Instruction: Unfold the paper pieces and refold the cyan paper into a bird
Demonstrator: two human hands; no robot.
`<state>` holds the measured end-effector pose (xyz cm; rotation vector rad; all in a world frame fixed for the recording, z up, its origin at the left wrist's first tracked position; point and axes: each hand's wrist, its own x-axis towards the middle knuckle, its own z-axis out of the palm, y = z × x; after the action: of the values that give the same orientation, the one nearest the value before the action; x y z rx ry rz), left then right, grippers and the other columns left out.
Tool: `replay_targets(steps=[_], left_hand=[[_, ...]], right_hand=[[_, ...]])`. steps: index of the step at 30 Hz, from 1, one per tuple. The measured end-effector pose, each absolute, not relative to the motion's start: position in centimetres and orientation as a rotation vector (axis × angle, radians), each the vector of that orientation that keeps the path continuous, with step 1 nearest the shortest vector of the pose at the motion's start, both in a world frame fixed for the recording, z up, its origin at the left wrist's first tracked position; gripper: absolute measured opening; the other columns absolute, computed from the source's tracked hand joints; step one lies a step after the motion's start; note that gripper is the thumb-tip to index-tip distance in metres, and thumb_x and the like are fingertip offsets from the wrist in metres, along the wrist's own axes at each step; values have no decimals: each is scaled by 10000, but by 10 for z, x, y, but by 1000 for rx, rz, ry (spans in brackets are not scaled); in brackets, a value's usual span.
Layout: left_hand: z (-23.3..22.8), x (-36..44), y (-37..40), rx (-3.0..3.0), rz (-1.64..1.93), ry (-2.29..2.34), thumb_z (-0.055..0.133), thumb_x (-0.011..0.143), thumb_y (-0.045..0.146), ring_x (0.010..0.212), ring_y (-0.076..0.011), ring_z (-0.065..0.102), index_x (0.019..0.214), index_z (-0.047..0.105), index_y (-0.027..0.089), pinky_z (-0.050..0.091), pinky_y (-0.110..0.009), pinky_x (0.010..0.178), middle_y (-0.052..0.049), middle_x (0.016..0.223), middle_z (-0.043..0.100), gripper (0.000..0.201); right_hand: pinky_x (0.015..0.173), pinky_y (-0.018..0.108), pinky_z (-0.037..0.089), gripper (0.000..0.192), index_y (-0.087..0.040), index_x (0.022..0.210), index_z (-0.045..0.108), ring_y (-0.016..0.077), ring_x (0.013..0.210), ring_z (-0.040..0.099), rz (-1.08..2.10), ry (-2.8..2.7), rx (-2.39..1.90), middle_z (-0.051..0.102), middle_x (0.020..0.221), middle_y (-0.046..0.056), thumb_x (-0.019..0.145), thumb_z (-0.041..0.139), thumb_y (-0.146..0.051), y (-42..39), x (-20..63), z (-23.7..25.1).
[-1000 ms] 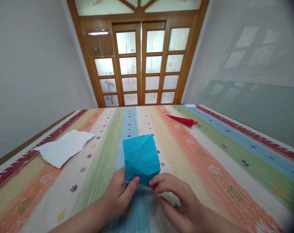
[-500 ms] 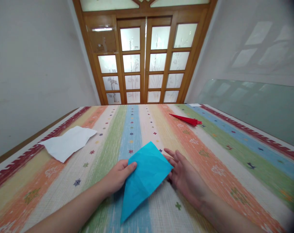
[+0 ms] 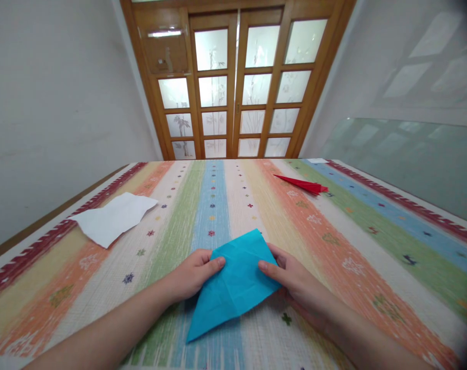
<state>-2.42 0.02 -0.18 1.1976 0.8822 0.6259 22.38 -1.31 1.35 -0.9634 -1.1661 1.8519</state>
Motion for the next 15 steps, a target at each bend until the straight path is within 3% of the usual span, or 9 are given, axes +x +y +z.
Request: replay_targets(steps=[2, 5, 9, 15], left_hand=[[-6, -26, 5, 1204, 674, 954, 681, 779, 671, 607, -147, 550, 820, 661, 137, 433, -266, 596, -59, 741, 665, 536], [-7, -28, 11, 1219, 718, 988, 709, 776, 622, 671, -173, 590, 860, 672, 139, 458, -284, 640, -72, 794, 687, 491], [-3, -28, 12, 1304, 738, 978, 729, 784, 545, 770, -199, 624, 914, 697, 154, 479, -300, 708, -79, 890, 716, 414], [0, -24, 9, 1377, 734, 1025, 773, 750, 442, 713, -184, 600, 821, 672, 167, 446, -282, 655, -44, 807, 693, 301]], right_hand=[[486, 241, 541, 525, -213, 1216, 620, 189, 673, 674, 1846, -1243, -1020, 703, 882, 75, 788, 803, -456, -11, 224, 10], [387, 184, 479, 408, -191, 1053, 618, 123, 487, 583, 1782, -1323, -1127, 614, 645, -7, 814, 770, -486, -8, 227, 1], [356, 174, 464, 384, -194, 1050, 595, 120, 464, 583, 1758, -1380, -1159, 633, 659, 4, 878, 684, -525, -7, 227, -4], [305, 177, 417, 362, -219, 1162, 621, 113, 440, 545, 1584, -1458, -1159, 652, 739, 9, 885, 692, -441, -15, 221, -1]])
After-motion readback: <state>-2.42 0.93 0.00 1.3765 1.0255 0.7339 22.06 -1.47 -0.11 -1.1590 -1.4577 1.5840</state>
